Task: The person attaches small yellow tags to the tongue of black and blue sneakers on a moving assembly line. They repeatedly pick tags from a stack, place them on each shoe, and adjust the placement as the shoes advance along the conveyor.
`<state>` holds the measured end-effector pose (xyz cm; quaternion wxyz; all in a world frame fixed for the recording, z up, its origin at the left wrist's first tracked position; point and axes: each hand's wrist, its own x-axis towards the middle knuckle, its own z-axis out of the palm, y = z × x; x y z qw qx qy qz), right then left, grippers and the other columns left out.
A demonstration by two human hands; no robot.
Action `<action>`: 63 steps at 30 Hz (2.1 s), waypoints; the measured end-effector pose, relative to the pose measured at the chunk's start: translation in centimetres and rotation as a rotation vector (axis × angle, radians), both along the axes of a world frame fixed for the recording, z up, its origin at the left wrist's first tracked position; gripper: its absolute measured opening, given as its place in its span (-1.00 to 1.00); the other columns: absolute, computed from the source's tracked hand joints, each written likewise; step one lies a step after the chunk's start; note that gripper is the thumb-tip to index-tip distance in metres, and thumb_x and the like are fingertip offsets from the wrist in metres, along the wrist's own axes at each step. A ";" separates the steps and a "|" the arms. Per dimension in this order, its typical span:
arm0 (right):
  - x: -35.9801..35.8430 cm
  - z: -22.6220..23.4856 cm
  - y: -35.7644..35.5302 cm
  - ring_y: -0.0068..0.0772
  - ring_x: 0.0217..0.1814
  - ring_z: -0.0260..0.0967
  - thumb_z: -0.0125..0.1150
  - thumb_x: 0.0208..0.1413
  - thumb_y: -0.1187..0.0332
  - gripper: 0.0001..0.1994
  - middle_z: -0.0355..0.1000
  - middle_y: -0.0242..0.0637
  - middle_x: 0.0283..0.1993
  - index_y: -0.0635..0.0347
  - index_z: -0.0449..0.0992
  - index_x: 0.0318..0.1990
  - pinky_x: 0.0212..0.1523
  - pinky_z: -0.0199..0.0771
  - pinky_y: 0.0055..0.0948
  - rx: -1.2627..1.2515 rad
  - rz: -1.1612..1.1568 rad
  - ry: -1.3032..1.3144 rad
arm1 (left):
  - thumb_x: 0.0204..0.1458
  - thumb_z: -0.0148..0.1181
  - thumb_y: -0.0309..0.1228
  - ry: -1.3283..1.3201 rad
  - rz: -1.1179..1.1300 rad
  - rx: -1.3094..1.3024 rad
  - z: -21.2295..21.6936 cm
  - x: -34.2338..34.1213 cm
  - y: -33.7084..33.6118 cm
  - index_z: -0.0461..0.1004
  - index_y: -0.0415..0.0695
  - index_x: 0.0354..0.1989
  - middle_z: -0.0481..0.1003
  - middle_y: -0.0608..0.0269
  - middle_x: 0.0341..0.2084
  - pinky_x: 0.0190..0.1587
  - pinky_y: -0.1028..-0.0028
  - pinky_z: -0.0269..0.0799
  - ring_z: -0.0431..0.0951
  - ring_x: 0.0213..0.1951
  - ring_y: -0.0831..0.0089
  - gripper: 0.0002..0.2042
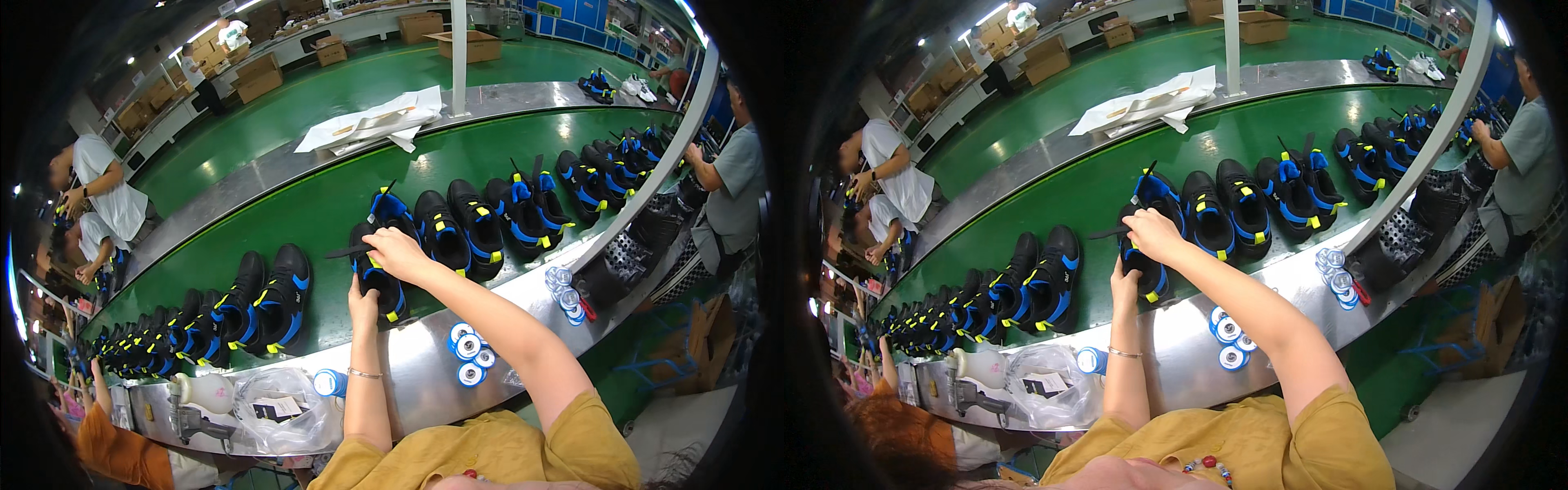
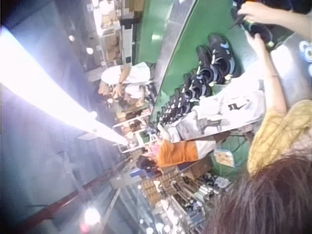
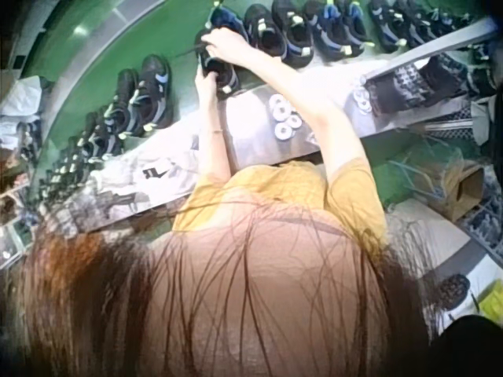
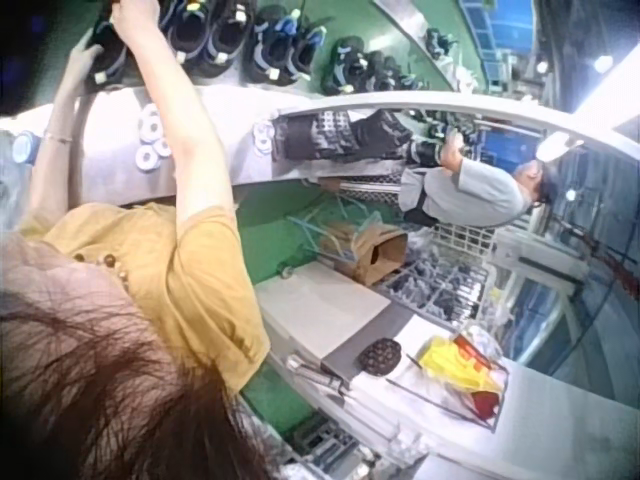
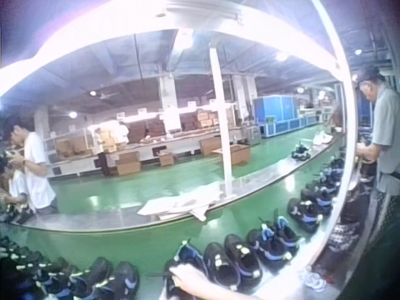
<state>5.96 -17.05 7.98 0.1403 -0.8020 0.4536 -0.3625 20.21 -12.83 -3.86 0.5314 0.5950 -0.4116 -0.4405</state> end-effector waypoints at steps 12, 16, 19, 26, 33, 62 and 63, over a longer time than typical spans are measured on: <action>-3.8 -0.1 -0.2 -0.16 -0.13 0.35 0.18 -0.01 0.47 -0.85 0.37 -0.22 -0.23 0.21 0.58 -0.26 -0.11 0.46 -0.28 -0.077 0.138 0.176 | -0.15 0.16 -0.44 -0.569 -0.026 -0.266 4.3 -2.9 3.0 0.24 -0.12 0.30 -0.07 -0.29 0.35 0.31 0.15 0.03 0.07 0.32 -0.19 -0.31; -3.1 0.8 0.4 -0.24 -0.14 0.33 0.21 -0.13 0.51 -0.79 0.36 -0.28 -0.24 0.18 0.58 -0.26 -0.13 0.47 -0.40 -0.250 0.191 0.393 | -0.22 0.16 -0.46 -0.772 0.010 -0.249 6.2 -3.3 3.6 0.29 -0.12 0.26 0.02 -0.19 0.33 0.30 0.16 0.05 0.11 0.30 -0.13 -0.31; -3.1 0.6 1.2 -0.28 -0.14 0.32 0.21 -0.20 0.53 -0.71 0.36 -0.34 -0.24 0.17 0.58 -0.22 -0.15 0.48 -0.43 -0.282 0.232 0.352 | -0.25 0.18 -0.51 -0.695 0.044 -0.284 5.7 -3.1 4.0 0.25 -0.19 0.26 0.05 -0.19 0.31 0.31 0.18 0.05 0.11 0.31 -0.10 -0.29; -3.3 0.3 2.1 -0.27 -0.17 0.30 0.17 -0.16 0.52 -0.64 0.34 -0.33 -0.22 0.16 0.56 -0.10 -0.21 0.49 -0.45 -0.385 0.272 0.336 | -0.26 0.23 -0.53 -0.464 0.109 -0.362 4.9 -2.8 3.6 0.08 -0.34 0.27 0.11 -0.22 0.27 0.32 0.14 0.04 0.12 0.30 -0.12 -0.21; -2.5 -0.7 2.5 -0.27 -0.13 0.31 0.13 -0.06 0.37 -0.74 0.35 -0.31 -0.25 0.28 0.53 -0.21 -0.21 0.49 -0.51 -0.584 0.240 0.446 | -0.17 0.22 -0.52 -0.628 0.109 -0.452 4.3 -2.4 3.9 0.31 -0.16 0.22 0.13 -0.22 0.26 0.27 0.18 0.14 0.21 0.26 -0.12 -0.37; -1.1 -5.5 -2.4 0.16 -0.15 0.42 0.00 -0.12 0.68 -0.70 0.43 0.05 -0.28 0.29 0.38 -0.16 -0.16 0.44 -0.04 0.020 -0.247 -0.222 | -0.01 0.05 -0.61 -0.567 0.224 -0.245 5.7 -4.3 -3.5 0.27 -0.39 0.14 0.52 -0.23 -0.14 0.01 0.25 0.43 0.55 -0.07 0.01 -0.54; -1.4 -5.4 -2.4 0.15 -0.15 0.42 0.00 -0.13 0.69 -0.74 0.44 0.04 -0.28 0.30 0.40 -0.23 -0.16 0.44 -0.07 0.067 -0.217 -0.265 | -0.02 0.03 -0.63 -0.524 0.248 -0.273 5.2 -4.0 -3.6 0.28 -0.40 0.14 0.53 -0.22 -0.15 0.00 0.30 0.44 0.57 -0.08 0.07 -0.54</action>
